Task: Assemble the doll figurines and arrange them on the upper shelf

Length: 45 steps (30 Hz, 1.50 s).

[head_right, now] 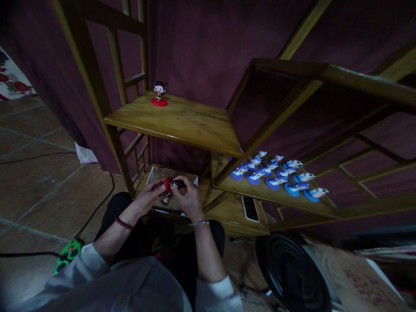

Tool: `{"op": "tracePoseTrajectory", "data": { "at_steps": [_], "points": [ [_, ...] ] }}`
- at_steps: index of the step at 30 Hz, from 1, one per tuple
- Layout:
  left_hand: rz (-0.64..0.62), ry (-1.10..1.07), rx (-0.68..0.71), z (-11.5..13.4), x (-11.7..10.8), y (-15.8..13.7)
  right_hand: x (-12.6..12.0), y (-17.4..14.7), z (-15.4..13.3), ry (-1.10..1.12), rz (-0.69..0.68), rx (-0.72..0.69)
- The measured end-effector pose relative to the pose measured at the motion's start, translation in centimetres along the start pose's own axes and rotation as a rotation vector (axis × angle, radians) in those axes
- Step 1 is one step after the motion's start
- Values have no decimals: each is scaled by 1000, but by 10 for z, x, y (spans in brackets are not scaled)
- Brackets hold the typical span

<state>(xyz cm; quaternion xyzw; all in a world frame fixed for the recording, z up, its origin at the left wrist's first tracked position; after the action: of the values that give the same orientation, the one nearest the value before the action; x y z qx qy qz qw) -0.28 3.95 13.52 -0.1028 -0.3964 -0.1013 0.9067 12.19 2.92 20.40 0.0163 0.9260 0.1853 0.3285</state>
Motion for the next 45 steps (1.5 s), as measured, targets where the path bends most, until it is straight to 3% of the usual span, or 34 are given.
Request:
{"op": "tracePoseTrajectory", "data": {
  "at_steps": [36, 45],
  "points": [
    [-74, 181, 81, 3, 0, -2, 7, -2, 17, 214, 25, 373],
    [-104, 203, 68, 3, 1, -3, 11, -5, 22, 272, 1, 399]
  ]
}}
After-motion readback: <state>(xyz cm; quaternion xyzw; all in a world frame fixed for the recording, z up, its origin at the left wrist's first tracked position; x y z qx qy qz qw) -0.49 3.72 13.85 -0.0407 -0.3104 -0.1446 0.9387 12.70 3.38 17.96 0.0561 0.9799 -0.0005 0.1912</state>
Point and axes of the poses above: each hand's wrist, its own y-axis towards the middle knuckle, its own x-axis out of the palm, z = x × y, the point moved 7 cm from there along y, towards the middle knuckle, and after that the axes turned 9 degrees about -y, right-handed, at the moved point
